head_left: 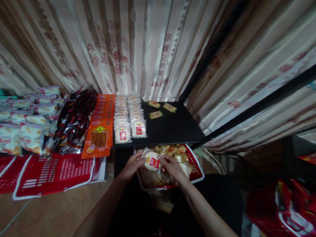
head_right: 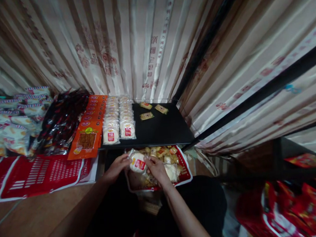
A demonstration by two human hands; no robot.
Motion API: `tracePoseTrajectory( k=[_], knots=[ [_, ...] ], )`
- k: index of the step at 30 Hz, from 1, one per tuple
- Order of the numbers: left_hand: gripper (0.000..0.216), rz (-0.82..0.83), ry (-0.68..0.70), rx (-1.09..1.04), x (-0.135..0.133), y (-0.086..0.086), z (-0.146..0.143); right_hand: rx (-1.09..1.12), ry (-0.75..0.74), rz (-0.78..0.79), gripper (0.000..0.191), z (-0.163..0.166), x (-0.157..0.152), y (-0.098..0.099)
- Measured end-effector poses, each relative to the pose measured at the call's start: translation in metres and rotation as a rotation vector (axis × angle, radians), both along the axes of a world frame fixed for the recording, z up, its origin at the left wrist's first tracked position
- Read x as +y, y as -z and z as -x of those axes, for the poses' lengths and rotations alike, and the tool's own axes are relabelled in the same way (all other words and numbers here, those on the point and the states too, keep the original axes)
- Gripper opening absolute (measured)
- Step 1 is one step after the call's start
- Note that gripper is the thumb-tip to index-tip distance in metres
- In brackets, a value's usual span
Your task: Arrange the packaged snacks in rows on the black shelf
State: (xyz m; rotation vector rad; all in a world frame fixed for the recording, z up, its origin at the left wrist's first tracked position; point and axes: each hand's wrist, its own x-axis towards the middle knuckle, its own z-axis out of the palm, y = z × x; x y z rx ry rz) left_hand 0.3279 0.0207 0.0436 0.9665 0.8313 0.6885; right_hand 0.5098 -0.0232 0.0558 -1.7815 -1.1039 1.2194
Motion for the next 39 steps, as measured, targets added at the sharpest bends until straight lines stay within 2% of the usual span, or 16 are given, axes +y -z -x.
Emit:
tracePoseTrajectory(
  k=[3, 5, 7, 9, 11, 13, 17, 19, 21, 26, 32, 35, 39],
  knots=[
    [0.033, -0.139, -0.028, 0.161, 0.004, -0.002, 0.005, -0.192, -0.07, -0.007, 0.039, 0.002, 0.001, 0.006],
    [0.027, -0.257, 0.001, 0.29, 0.009, -0.006, 0.008, -0.404, -0.097, -0.141, 0.031, 0.003, 0.003, 0.003],
    [0.024, -0.368, 0.052, 0.399, 0.015, -0.013, 0.01, -0.516, -0.143, -0.3, 0.032, 0.005, 0.007, -0.002],
    [0.023, -0.451, 0.108, 0.46, 0.022, -0.021, 0.012, -0.487, -0.208, -0.367, 0.033, 0.007, 0.012, -0.007],
    [0.024, -0.502, 0.108, 0.494, 0.03, -0.028, 0.012, -0.38, -0.216, -0.333, 0.033, 0.01, 0.019, -0.009],
    [0.03, -0.517, 0.017, 0.536, 0.036, -0.032, 0.011, -0.242, -0.169, -0.279, 0.033, 0.012, 0.028, -0.008],
    [0.042, -0.543, -0.284, 0.605, 0.04, -0.035, 0.005, 0.023, -0.063, -0.257, 0.034, 0.014, 0.052, -0.003],
    [0.041, -0.598, -0.416, 0.599, 0.038, -0.036, 0.002, 0.085, -0.027, -0.264, 0.034, 0.016, 0.066, -0.001],
    [0.041, -0.655, -0.473, 0.586, 0.036, -0.036, -0.001, 0.08, -0.01, -0.272, 0.034, 0.017, 0.08, 0.001],
    [0.038, -0.719, -0.432, 0.689, 0.034, -0.033, -0.005, -0.181, 0.022, -0.257, 0.025, 0.023, 0.106, 0.0],
    [0.037, -0.797, -0.332, 0.854, 0.036, -0.024, -0.008, -0.445, 0.015, -0.211, 0.025, 0.033, 0.117, -0.006],
    [0.038, -0.805, -0.274, 0.892, 0.035, -0.019, -0.01, -0.511, 0.009, -0.241, 0.03, 0.037, 0.117, -0.004],
    [0.043, -0.825, -0.247, 0.887, 0.033, -0.013, -0.013, -0.597, -0.017, -0.277, 0.046, 0.039, 0.115, 0.001]
  ],
)
